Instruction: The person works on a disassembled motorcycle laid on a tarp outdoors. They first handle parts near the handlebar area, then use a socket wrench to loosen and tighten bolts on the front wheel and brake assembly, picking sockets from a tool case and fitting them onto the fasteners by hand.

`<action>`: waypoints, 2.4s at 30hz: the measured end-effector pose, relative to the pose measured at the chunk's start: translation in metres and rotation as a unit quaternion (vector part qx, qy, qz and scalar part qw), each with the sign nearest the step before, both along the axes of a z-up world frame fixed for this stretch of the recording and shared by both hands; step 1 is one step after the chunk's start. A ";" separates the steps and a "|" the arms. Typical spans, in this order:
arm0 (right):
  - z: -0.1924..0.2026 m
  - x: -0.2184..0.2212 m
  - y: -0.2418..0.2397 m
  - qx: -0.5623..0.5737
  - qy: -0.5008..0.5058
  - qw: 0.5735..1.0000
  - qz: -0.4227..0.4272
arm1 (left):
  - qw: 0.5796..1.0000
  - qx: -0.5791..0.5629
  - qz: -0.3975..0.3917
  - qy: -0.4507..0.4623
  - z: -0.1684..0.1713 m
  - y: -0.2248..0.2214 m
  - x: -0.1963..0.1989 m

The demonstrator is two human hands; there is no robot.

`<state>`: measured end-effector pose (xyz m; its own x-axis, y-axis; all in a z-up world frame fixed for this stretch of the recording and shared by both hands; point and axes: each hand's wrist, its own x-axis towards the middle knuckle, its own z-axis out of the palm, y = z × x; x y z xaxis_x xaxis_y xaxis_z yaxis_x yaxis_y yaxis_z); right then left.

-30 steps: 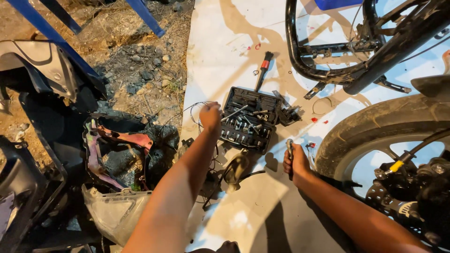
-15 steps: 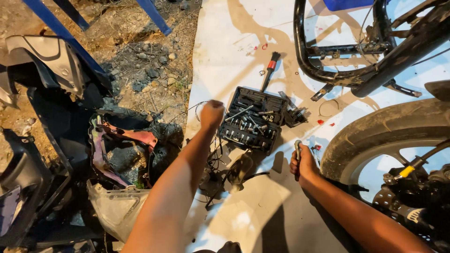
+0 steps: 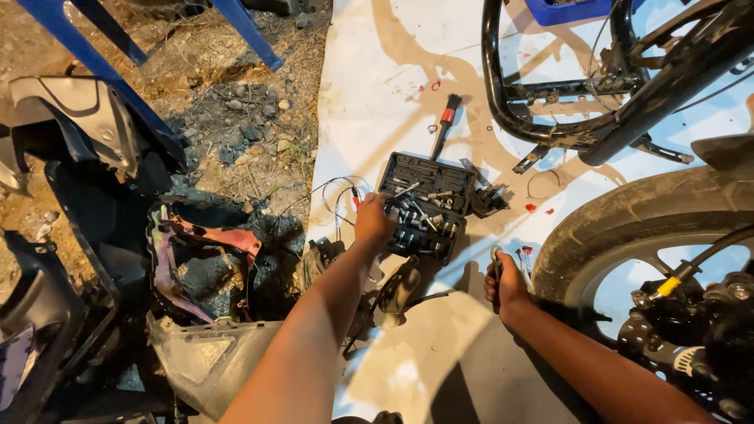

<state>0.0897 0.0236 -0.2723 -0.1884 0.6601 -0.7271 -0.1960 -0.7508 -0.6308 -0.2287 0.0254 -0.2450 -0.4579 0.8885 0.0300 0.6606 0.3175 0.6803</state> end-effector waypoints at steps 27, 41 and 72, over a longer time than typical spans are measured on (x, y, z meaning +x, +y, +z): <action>0.012 -0.004 0.003 0.074 0.079 0.990 0.088 | 0.954 0.164 -0.241 -0.073 0.065 0.007 0.056; 0.120 0.020 -0.018 0.102 0.191 0.970 0.112 | 0.663 -0.045 -0.292 -0.688 0.078 0.008 0.103; 0.123 0.046 -0.106 -0.013 0.160 0.986 0.042 | 0.682 -0.104 -0.315 -0.652 0.041 -0.069 0.163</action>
<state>0.1353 -0.0824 -0.1493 -0.4637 0.6138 -0.6389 -0.3178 -0.7884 -0.5267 -0.0654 -0.0433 -0.2038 0.4997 0.8442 -0.1939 -0.4130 0.4290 0.8034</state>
